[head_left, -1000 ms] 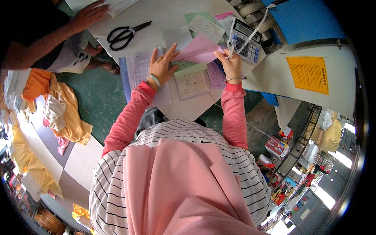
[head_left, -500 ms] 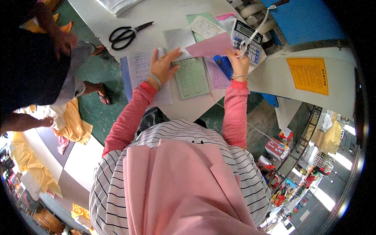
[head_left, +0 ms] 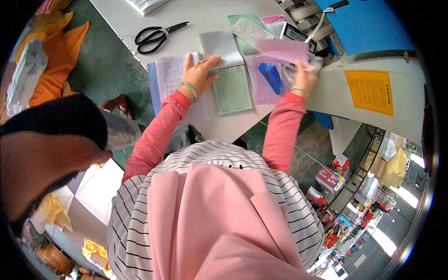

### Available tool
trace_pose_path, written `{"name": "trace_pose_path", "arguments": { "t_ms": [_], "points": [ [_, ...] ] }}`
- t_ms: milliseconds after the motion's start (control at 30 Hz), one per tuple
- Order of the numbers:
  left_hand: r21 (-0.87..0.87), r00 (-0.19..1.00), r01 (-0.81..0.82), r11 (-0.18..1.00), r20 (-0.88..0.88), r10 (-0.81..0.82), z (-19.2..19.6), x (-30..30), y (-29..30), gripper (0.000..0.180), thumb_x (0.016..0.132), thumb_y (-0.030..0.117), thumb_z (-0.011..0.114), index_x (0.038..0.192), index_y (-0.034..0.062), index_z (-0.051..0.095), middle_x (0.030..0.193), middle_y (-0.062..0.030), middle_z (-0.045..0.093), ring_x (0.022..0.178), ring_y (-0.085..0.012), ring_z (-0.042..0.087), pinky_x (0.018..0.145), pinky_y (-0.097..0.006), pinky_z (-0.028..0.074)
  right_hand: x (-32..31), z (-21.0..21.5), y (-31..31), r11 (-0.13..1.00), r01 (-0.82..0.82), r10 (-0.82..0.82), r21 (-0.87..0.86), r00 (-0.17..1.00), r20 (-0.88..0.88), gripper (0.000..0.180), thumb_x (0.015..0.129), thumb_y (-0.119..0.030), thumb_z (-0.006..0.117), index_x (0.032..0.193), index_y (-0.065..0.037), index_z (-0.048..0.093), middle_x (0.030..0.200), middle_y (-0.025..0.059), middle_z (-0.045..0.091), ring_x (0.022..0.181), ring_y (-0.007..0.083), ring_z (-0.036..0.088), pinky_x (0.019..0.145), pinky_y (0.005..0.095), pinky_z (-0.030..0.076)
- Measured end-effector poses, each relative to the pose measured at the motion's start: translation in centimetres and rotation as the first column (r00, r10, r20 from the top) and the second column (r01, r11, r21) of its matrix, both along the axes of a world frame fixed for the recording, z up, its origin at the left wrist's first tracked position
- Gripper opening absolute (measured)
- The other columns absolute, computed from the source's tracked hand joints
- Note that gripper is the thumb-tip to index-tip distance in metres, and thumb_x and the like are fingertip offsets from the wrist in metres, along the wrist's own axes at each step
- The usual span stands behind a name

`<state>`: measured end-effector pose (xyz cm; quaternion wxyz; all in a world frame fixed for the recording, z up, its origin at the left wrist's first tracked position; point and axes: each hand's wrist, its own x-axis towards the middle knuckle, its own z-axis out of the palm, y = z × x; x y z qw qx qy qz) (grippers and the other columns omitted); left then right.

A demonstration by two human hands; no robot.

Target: The person writes in a notebook, uses a calculator, and stamps small pieces of paper while managing several stacks of colored paper and slips.

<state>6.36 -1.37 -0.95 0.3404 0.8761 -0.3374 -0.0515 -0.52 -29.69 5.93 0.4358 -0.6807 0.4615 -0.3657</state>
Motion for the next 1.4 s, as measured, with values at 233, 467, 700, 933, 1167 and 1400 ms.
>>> {"name": "trace_pose_path", "arguments": {
  "t_ms": [233, 467, 700, 933, 1167, 1400],
  "points": [
    [0.088, 0.997, 0.035, 0.996, -0.065, -0.030, 0.9, 0.9, -0.4, 0.059, 0.075, 0.026, 0.063, 0.128, 0.0196, 0.040, 0.118, 0.0041, 0.056, 0.112, -0.0176, 0.051, 0.105, -0.057, 0.005, -3.2, 3.3, -0.2, 0.793, -0.406, 0.328, -0.454, 0.913, -0.244, 0.019, 0.075, -0.018, 0.069, 0.068, -0.003, 0.062, 0.060, 0.0043, 0.058, 0.050, 0.0127, 0.048, 0.050, 0.0300, 0.040],
    [-0.120, 0.982, 0.116, 0.986, 0.165, -0.096, 4.9, 0.0, -3.5, 0.096, 0.058, 0.012, 0.072, 0.139, 0.0169, 0.021, 0.133, -0.0082, 0.043, 0.127, -0.0279, 0.035, 0.103, -0.057, 0.013, -7.0, -2.0, 6.1, 0.332, -0.705, 0.603, -0.626, 0.669, -0.434, 0.015, 0.068, -0.007, 0.064, 0.082, -0.011, 0.066, 0.062, 0.0043, 0.055, 0.059, 0.0202, 0.057, 0.052, 0.0305, 0.044],
    [-0.051, 0.882, 0.355, 0.933, 0.349, -0.317, 1.9, -1.7, -5.2, 0.036, 0.060, 0.010, 0.069, 0.094, 0.0230, 0.065, 0.112, 0.0084, 0.059, 0.120, -0.0156, 0.042, 0.104, -0.058, 0.012, -7.9, -0.4, 5.5, 0.517, -0.717, 0.560, -0.468, 0.697, -0.449, 0.039, 0.065, -0.018, 0.072, 0.103, -0.014, 0.063, 0.084, 0.0061, 0.055, 0.070, 0.0205, 0.058, 0.058, 0.0320, 0.046],
    [-0.008, 0.862, 0.379, 0.925, 0.367, -0.350, 1.1, -2.5, -6.2, 0.026, 0.064, 0.015, 0.068, 0.088, 0.0233, 0.066, 0.105, 0.0075, 0.062, 0.115, -0.0137, 0.047, 0.105, -0.058, 0.010, -6.9, -1.6, 1.8, 0.714, -0.647, 0.342, -0.268, 0.656, -0.673, 0.034, 0.067, -0.030, 0.073, 0.092, -0.010, 0.064, 0.079, 0.0079, 0.060, 0.070, 0.0279, 0.060, 0.059, 0.0361, 0.046],
    [0.048, 0.866, 0.405, 0.913, 0.301, -0.400, 0.6, -3.1, -6.8, 0.027, 0.066, 0.015, 0.067, 0.092, 0.0230, 0.065, 0.108, 0.0074, 0.062, 0.116, -0.0124, 0.047, 0.107, -0.055, 0.006, -7.8, -5.3, -3.6, 0.886, -0.434, 0.404, -0.163, 0.895, -0.188, 0.025, 0.075, -0.026, 0.069, 0.075, -0.002, 0.064, 0.061, 0.0097, 0.060, 0.056, 0.0142, 0.056, 0.057, 0.0278, 0.044],
    [0.069, 0.841, 0.417, 0.906, 0.349, -0.413, 0.2, -3.8, -9.9, 0.021, 0.068, 0.017, 0.064, 0.089, 0.0232, 0.065, 0.103, 0.0066, 0.063, 0.113, -0.0126, 0.050, 0.106, -0.057, 0.010, -7.2, -3.3, -0.2, 0.815, -0.532, 0.510, -0.231, 0.847, -0.150, 0.027, 0.072, -0.024, 0.071, 0.084, -0.002, 0.062, 0.071, 0.0092, 0.063, 0.061, 0.0171, 0.059, 0.057, 0.0280, 0.044]
  ]
}}
